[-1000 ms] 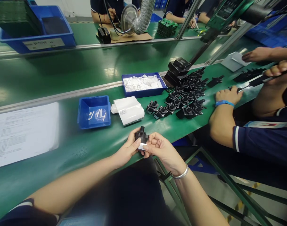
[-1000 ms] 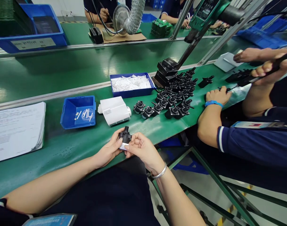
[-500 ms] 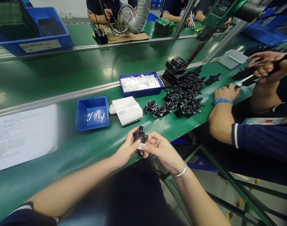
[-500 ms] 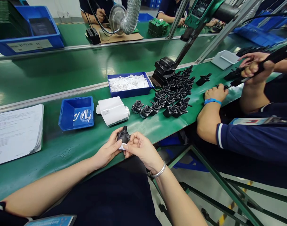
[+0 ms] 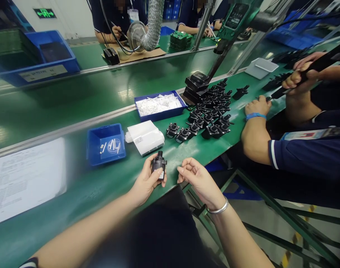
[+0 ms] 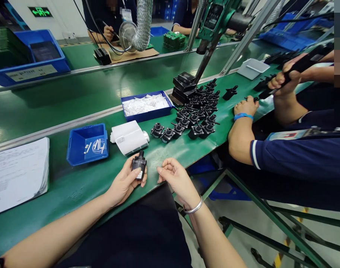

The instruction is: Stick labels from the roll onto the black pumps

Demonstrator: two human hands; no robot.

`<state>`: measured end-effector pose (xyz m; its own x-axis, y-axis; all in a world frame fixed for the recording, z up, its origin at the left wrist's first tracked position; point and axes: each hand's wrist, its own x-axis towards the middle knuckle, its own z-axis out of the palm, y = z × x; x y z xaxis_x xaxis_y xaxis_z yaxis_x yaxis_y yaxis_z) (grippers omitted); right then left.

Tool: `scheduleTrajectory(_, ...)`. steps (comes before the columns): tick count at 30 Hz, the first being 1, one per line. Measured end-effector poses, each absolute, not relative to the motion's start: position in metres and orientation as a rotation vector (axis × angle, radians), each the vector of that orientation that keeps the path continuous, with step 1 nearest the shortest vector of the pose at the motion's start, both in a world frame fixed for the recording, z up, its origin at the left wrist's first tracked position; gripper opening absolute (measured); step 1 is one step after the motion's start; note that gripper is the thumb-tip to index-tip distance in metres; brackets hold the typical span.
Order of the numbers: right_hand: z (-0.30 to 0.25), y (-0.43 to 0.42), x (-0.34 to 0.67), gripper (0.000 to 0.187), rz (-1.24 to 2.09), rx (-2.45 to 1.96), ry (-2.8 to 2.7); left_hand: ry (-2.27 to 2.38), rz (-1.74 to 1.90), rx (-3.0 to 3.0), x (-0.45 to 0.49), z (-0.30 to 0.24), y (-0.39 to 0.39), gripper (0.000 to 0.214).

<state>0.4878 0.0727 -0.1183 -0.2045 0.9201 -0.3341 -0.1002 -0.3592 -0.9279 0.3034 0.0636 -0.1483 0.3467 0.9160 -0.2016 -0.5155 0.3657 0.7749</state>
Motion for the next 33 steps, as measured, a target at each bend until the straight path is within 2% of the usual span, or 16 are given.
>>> scheduleTrajectory(5,-0.13,0.064,0.471,0.025,1.662,-1.213,-1.068,0.834,1.045,0.737,0.309,-0.15,0.06,0.06)
scheduleTrajectory(10,-0.142,0.059,0.455,0.023,1.442,-1.23,-1.066,0.814,1.047,0.707,0.309,-0.149,0.058,0.062)
scheduleTrajectory(15,-0.148,0.053,0.436,0.052,1.429,-1.171,-1.142,0.693,1.015,0.555,0.309,-0.149,0.055,0.049)
scheduleTrajectory(19,-0.147,0.05,0.432,0.052,1.553,-1.06,-1.167,0.705,1.04,0.523,0.308,-0.148,0.054,0.045)
scheduleTrajectory(23,-0.147,0.052,0.444,0.064,1.548,-1.066,-1.244,0.698,1.009,0.676,0.307,-0.146,0.055,0.046)
scheduleTrajectory(25,-0.147,0.055,0.451,0.061,1.453,-1.157,-1.332,0.688,0.966,0.741,0.307,-0.148,0.056,0.049)
scheduleTrajectory(28,-0.147,0.059,0.458,0.047,1.218,-1.309,-1.516,0.744,0.905,0.899,0.308,-0.159,0.06,0.056)
scheduleTrajectory(33,-0.15,0.071,0.472,0.041,0.726,-1.374,-1.604,0.992,0.978,1.253,0.314,-0.181,0.064,0.064)
